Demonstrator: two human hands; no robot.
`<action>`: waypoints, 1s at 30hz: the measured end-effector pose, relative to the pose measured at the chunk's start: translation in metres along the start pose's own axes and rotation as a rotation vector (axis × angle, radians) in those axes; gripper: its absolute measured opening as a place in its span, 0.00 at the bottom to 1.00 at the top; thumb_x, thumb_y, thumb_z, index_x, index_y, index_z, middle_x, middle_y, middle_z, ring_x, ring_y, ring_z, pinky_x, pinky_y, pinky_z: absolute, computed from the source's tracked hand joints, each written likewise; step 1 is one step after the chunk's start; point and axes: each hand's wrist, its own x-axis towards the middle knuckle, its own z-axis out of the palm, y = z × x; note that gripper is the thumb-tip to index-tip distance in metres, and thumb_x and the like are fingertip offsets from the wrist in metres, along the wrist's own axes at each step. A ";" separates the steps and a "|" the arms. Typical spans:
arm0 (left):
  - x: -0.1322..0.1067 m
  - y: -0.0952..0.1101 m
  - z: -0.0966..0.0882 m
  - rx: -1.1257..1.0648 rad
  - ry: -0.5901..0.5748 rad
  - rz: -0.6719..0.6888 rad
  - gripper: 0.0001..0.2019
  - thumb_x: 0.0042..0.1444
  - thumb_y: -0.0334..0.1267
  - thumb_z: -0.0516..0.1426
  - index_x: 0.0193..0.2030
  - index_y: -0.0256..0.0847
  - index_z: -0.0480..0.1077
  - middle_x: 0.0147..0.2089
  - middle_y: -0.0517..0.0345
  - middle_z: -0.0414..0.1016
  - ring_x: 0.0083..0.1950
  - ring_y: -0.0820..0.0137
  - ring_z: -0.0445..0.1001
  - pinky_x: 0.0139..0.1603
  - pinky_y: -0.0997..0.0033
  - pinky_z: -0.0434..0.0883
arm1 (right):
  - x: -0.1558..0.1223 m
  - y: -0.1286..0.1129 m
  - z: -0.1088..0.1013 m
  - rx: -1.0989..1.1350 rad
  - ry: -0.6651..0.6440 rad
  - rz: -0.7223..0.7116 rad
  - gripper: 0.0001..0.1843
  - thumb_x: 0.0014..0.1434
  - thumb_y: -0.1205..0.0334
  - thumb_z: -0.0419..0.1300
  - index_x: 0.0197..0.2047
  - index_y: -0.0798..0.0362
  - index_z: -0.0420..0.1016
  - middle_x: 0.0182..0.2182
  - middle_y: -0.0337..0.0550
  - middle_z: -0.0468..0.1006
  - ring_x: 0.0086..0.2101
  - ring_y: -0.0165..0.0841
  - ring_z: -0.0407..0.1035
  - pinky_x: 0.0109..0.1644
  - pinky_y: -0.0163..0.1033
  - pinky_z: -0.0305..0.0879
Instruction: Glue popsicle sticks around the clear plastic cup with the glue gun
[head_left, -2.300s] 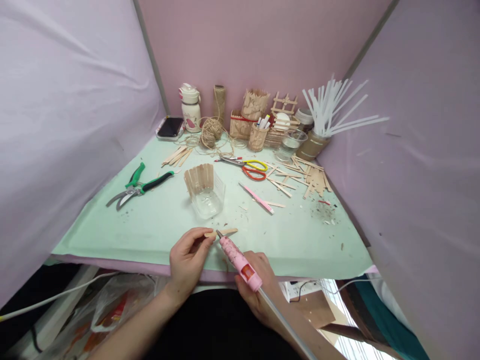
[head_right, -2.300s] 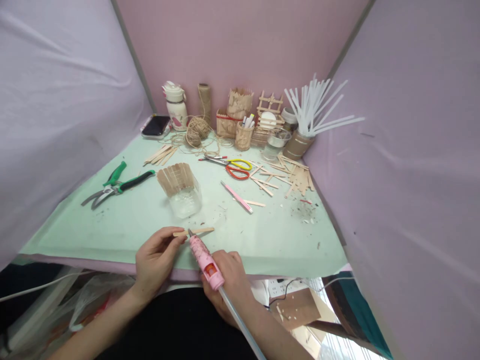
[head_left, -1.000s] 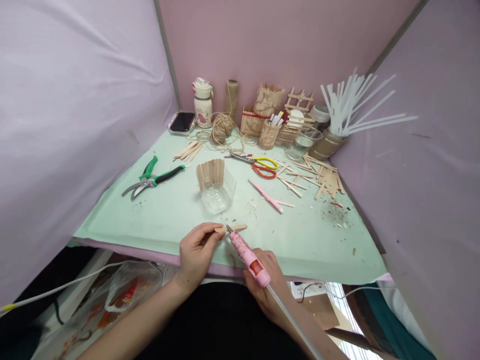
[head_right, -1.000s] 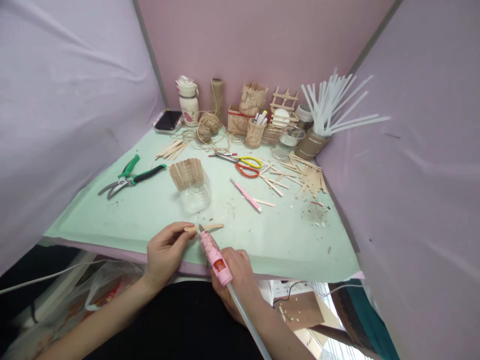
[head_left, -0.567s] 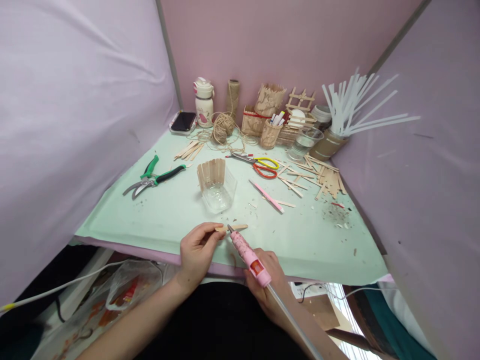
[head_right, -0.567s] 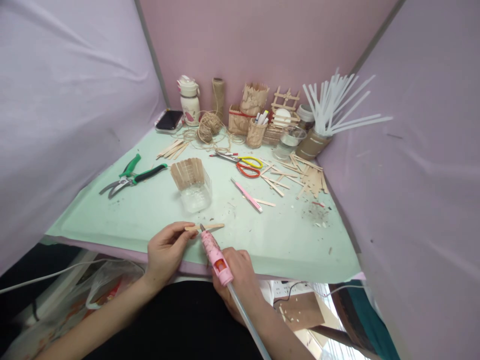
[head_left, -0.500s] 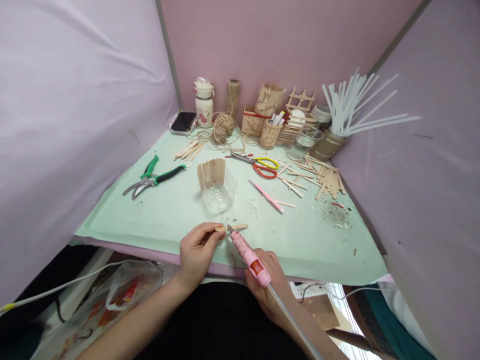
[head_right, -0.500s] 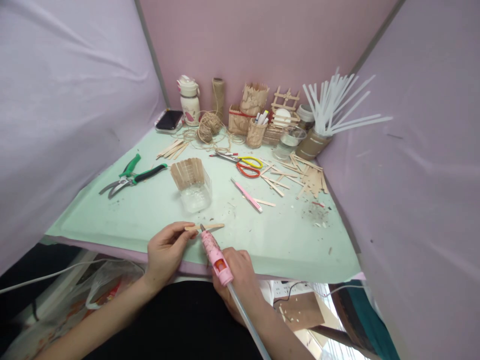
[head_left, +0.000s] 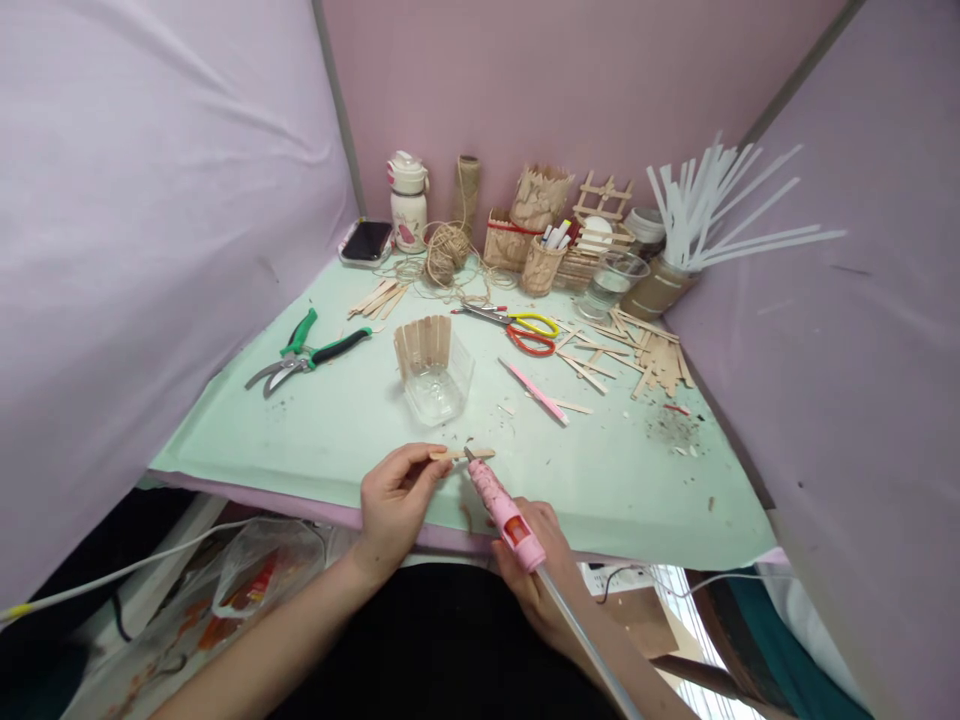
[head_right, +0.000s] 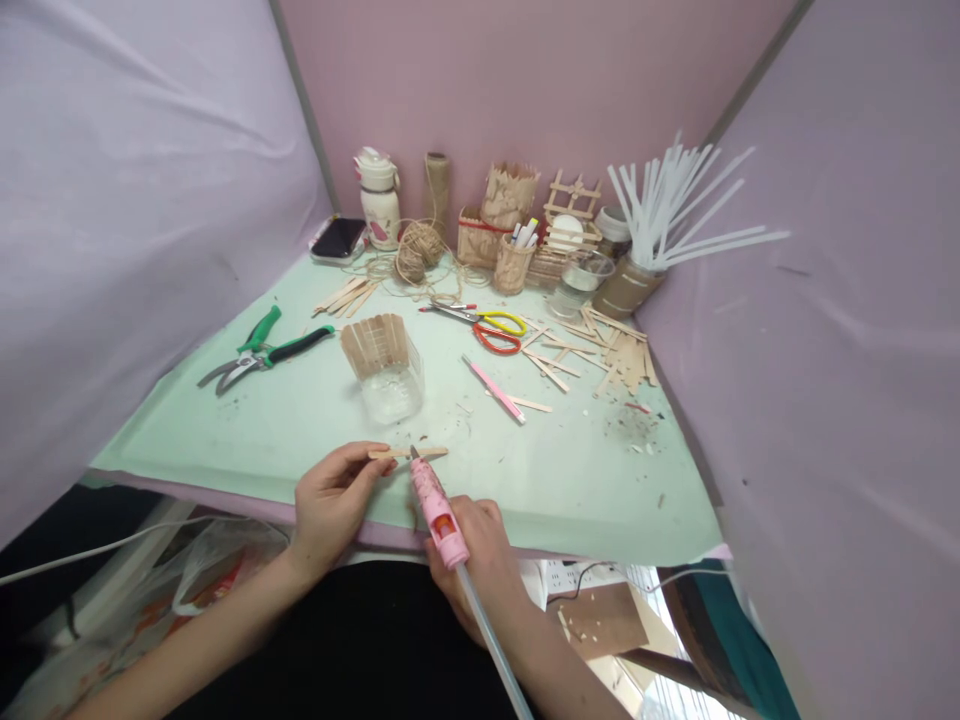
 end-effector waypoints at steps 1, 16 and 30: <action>0.000 0.001 0.000 0.002 -0.004 0.007 0.05 0.54 0.37 0.63 0.37 0.40 0.78 0.38 0.56 0.80 0.37 0.70 0.79 0.39 0.73 0.76 | 0.000 -0.002 -0.001 0.012 -0.007 0.014 0.12 0.68 0.54 0.47 0.42 0.51 0.66 0.32 0.43 0.73 0.33 0.36 0.65 0.39 0.43 0.63; 0.001 0.005 0.001 -0.005 0.001 0.049 0.03 0.54 0.35 0.63 0.37 0.41 0.78 0.37 0.58 0.81 0.37 0.72 0.79 0.40 0.75 0.77 | 0.005 -0.012 -0.008 0.016 -0.037 -0.030 0.09 0.66 0.60 0.49 0.45 0.52 0.67 0.33 0.43 0.73 0.34 0.35 0.66 0.40 0.42 0.65; 0.001 0.005 0.000 0.006 0.000 0.053 0.03 0.54 0.35 0.63 0.36 0.41 0.78 0.37 0.56 0.81 0.37 0.70 0.79 0.40 0.73 0.78 | 0.002 -0.009 -0.008 0.036 -0.084 -0.018 0.09 0.65 0.60 0.49 0.46 0.52 0.66 0.32 0.43 0.72 0.33 0.35 0.66 0.43 0.45 0.64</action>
